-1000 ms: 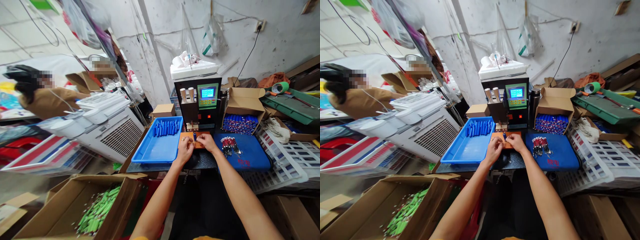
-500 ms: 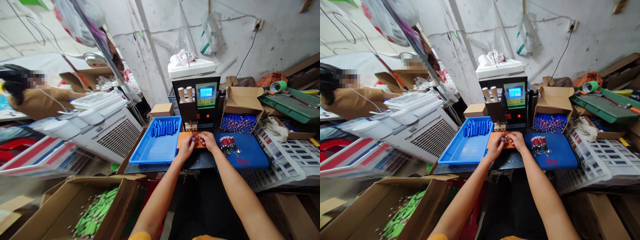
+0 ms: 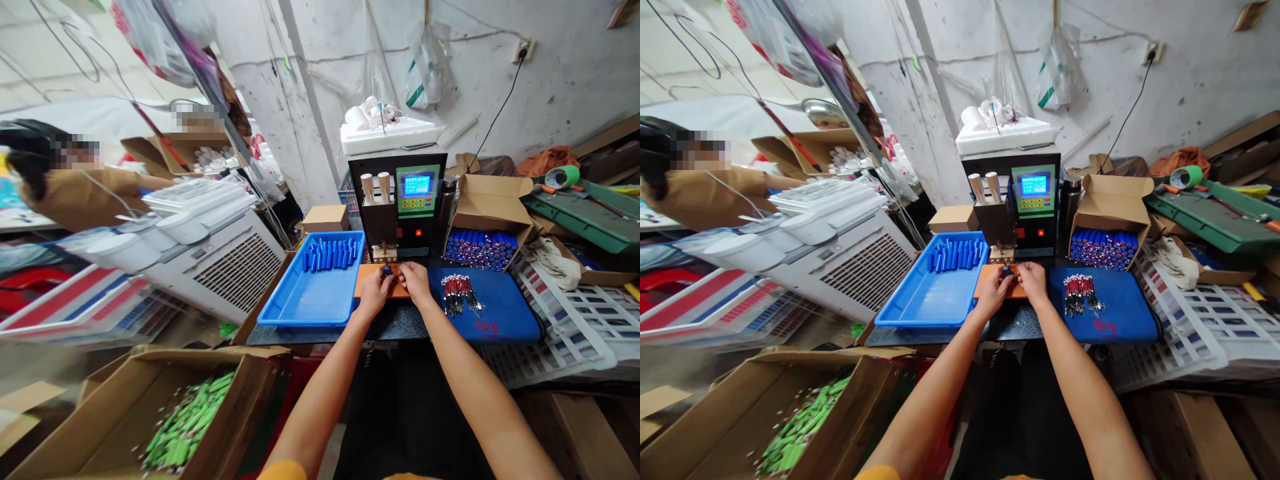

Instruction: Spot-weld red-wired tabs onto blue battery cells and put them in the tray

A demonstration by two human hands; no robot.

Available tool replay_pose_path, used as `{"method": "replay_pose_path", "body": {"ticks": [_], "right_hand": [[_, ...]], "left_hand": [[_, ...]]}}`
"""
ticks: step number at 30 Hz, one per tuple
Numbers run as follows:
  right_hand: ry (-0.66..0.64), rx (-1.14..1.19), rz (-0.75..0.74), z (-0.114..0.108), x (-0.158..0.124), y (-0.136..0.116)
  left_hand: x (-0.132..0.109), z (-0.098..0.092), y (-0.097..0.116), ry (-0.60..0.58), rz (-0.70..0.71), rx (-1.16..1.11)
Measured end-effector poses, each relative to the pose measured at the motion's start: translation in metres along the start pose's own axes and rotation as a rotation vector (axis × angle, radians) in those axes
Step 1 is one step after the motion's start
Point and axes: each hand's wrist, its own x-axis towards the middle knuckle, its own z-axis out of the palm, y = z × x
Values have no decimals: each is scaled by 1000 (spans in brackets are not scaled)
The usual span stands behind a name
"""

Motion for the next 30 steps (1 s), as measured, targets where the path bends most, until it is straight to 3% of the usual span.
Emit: {"method": "replay_pose_path", "body": {"ticks": [21, 30], "right_hand": [[28, -358, -200, 10, 7, 12], [20, -324, -188, 15, 2, 6]], "left_hand": [[-2, -2, 5, 41, -45, 67], [-2, 1, -3, 56, -25, -11]]}}
